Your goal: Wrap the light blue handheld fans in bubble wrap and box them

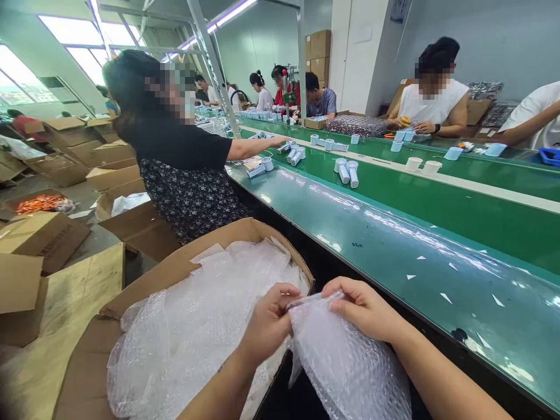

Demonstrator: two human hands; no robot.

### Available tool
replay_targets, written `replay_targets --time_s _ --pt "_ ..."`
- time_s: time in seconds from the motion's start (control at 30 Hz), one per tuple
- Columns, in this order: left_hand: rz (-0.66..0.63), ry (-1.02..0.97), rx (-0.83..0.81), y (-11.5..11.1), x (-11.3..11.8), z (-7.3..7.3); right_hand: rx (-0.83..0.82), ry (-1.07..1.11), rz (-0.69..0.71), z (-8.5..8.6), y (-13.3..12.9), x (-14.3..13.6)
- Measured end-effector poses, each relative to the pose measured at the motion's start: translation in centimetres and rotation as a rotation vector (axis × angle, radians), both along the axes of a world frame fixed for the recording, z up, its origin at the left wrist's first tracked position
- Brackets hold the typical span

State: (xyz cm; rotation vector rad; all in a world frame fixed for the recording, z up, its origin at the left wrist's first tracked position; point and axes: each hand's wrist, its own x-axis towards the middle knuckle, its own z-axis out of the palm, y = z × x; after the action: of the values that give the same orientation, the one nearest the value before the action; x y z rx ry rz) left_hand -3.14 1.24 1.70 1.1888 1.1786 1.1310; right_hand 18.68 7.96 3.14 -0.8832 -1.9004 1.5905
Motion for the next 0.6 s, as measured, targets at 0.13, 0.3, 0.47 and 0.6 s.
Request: replay_targets --time_s 0.13,0.3,0.47,0.6 --pt "0.362 0.207 -0.256 6.2 -4.9 -5.0 -0.079 -0.021 -0.091 -1.7 -0.1 2.0" --pt "0.554 0.383 -0.296 13.2 -6.7 -12.3 -0.146 0.031 0.046 -1.5 -0.6 1.2" --pt "0.581 0.357 -0.224 12.0 -5.8 -14.4 -0.214 0.131 0.026 -1.4 -0.5 1.7" --pt "0.567 0.225 -0.105 8.8 -6.0 -11.3 -0.430 0.496 -0.093 -2.6 0.2 2.3"
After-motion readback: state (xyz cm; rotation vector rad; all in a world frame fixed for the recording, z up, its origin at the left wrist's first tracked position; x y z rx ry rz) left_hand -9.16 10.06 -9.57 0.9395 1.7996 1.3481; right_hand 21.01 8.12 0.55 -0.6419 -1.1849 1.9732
